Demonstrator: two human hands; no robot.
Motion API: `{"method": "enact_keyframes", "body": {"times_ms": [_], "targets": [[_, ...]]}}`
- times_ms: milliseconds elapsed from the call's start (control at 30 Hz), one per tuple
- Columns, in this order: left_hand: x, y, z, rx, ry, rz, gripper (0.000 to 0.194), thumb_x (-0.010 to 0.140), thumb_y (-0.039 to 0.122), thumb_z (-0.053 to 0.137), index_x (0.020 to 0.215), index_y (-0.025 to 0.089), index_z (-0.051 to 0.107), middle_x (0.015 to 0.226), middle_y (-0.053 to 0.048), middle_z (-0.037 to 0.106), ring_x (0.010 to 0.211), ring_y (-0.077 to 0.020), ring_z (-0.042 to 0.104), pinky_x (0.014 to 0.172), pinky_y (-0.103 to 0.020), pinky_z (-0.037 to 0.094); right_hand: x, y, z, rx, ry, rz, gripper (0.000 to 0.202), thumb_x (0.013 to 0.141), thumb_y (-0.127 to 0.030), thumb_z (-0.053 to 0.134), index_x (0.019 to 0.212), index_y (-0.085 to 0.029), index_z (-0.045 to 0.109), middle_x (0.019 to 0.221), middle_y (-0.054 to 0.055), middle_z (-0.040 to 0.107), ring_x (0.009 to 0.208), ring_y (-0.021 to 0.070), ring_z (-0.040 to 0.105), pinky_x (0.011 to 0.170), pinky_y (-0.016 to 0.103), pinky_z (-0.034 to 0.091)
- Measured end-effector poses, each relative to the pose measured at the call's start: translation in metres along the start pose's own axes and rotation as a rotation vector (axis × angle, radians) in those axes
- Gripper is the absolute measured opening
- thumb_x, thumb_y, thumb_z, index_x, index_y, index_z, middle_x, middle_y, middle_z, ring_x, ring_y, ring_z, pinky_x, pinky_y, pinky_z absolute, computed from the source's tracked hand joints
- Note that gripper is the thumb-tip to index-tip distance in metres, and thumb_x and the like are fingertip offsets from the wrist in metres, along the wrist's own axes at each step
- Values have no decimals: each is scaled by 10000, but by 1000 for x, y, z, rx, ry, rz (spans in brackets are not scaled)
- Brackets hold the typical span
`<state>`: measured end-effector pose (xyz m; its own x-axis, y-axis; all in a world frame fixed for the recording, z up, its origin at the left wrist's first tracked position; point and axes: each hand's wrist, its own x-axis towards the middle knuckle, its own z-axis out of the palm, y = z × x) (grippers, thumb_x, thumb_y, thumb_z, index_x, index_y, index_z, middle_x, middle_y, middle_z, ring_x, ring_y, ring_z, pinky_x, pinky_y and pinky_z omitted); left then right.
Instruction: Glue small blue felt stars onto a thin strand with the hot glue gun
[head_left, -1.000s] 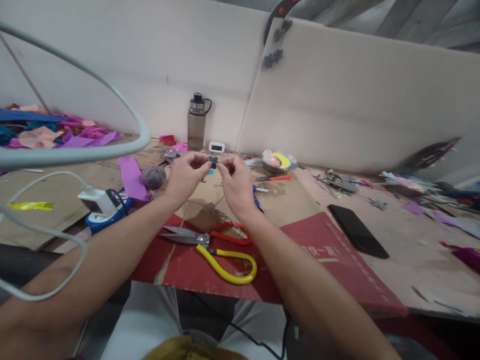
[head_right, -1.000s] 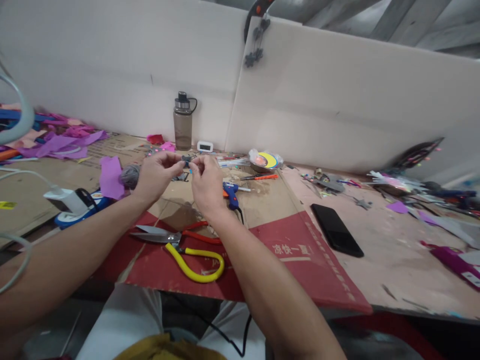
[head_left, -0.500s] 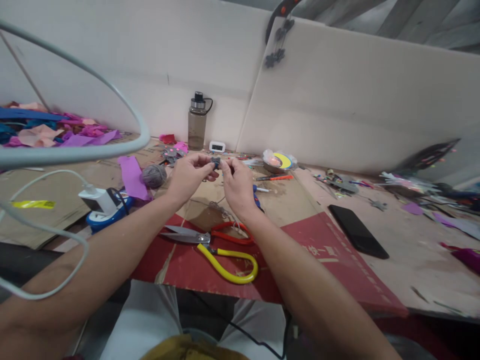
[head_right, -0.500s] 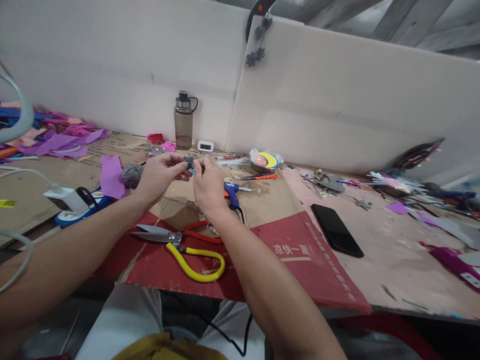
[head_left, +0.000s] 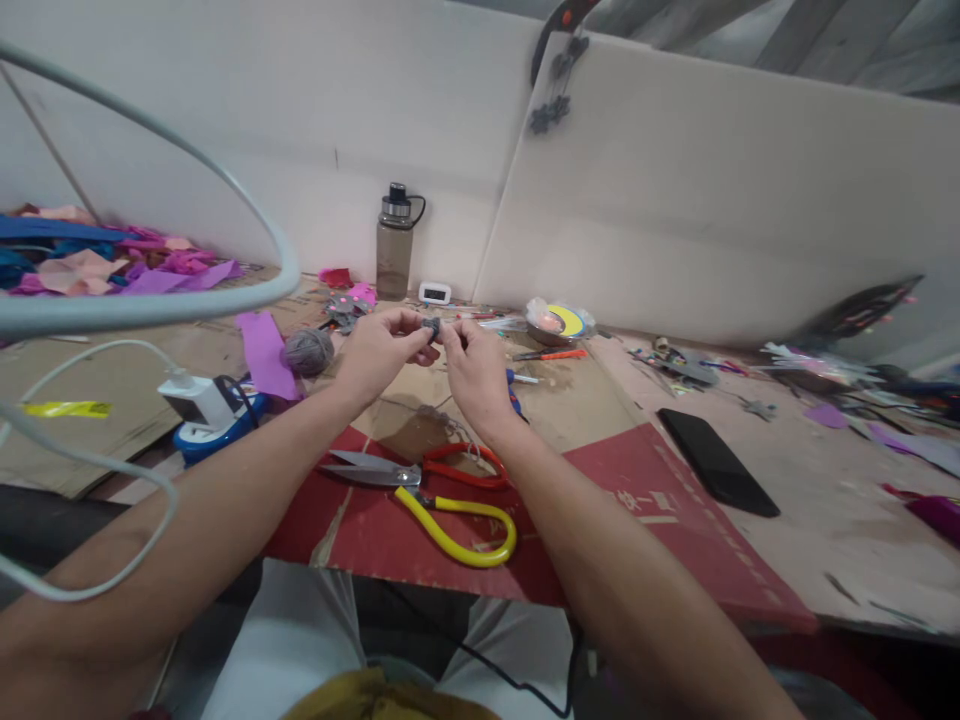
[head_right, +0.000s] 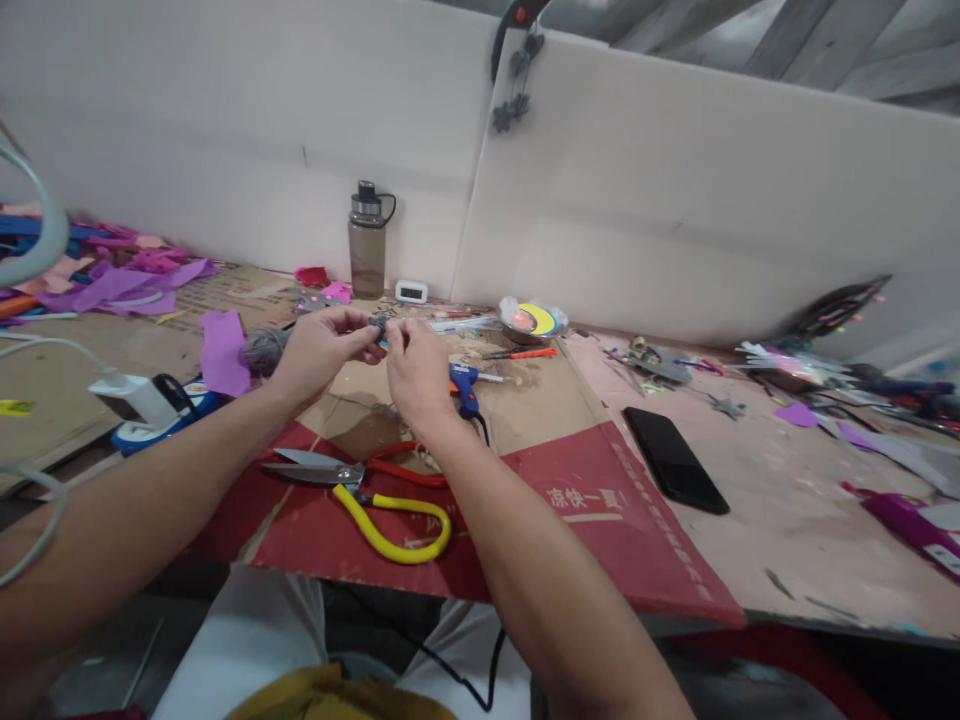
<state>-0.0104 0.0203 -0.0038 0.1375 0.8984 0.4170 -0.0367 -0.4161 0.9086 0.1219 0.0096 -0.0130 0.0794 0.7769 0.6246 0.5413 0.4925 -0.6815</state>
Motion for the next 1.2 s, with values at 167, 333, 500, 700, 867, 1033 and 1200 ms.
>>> {"method": "enact_keyframes", "body": {"times_ms": [167, 333, 500, 700, 867, 1033, 1200], "targets": [[2, -1, -2, -13, -5, -18, 185, 730, 294, 703, 763, 121, 647, 650, -29, 666, 578, -120, 647, 591, -240, 551, 0, 0, 0, 18, 2, 4, 301, 906, -344, 446, 668, -185, 539, 688, 7, 578, 673, 136, 488, 642, 268, 330], [0, 2, -1, 32, -2, -17, 164, 741, 277, 683, 755, 119, 640, 637, -24, 665, 548, -111, 637, 566, -229, 542, -1, -2, -1, 12, -2, 29, 300, 902, -348, 458, 666, -183, 541, 676, 8, 578, 651, 135, 482, 636, 273, 322], [-1, 2, -1, 107, 8, -2, 115, 750, 236, 641, 761, 123, 621, 576, -13, 649, 501, -112, 620, 525, -225, 531, -1, -3, -1, 16, -13, 19, 295, 906, -346, 466, 675, -183, 550, 682, 8, 581, 650, 134, 481, 638, 276, 324], [2, -4, -3, 54, 18, -16, 54, 735, 193, 596, 728, 139, 599, 523, -1, 619, 452, -105, 583, 474, -211, 486, -5, -3, 1, 52, -37, -6, 251, 905, -351, 475, 713, -197, 521, 690, -4, 564, 646, 130, 481, 633, 273, 334], [3, -7, -3, 8, 30, -24, 47, 722, 191, 601, 711, 146, 599, 536, 2, 613, 464, -107, 582, 457, -208, 467, -8, -5, 1, 104, -12, 35, 154, 853, -303, 555, 967, -205, 525, 635, -57, 509, 581, 121, 472, 594, 257, 339], [2, -5, -3, 11, -15, -47, 79, 736, 209, 630, 722, 134, 606, 529, -2, 610, 469, -106, 587, 469, -207, 472, -5, -8, -2, 117, -40, 65, 82, 841, -262, 528, 836, -193, 573, 631, -37, 561, 555, 111, 474, 585, 253, 352], [3, -3, -4, -82, -174, -105, 150, 739, 254, 685, 775, 124, 620, 591, -23, 644, 521, -118, 618, 506, -218, 492, 0, -6, -7, 143, -21, 156, 103, 807, -260, 519, 755, -181, 561, 663, -15, 602, 572, 108, 499, 578, 245, 360]]}}
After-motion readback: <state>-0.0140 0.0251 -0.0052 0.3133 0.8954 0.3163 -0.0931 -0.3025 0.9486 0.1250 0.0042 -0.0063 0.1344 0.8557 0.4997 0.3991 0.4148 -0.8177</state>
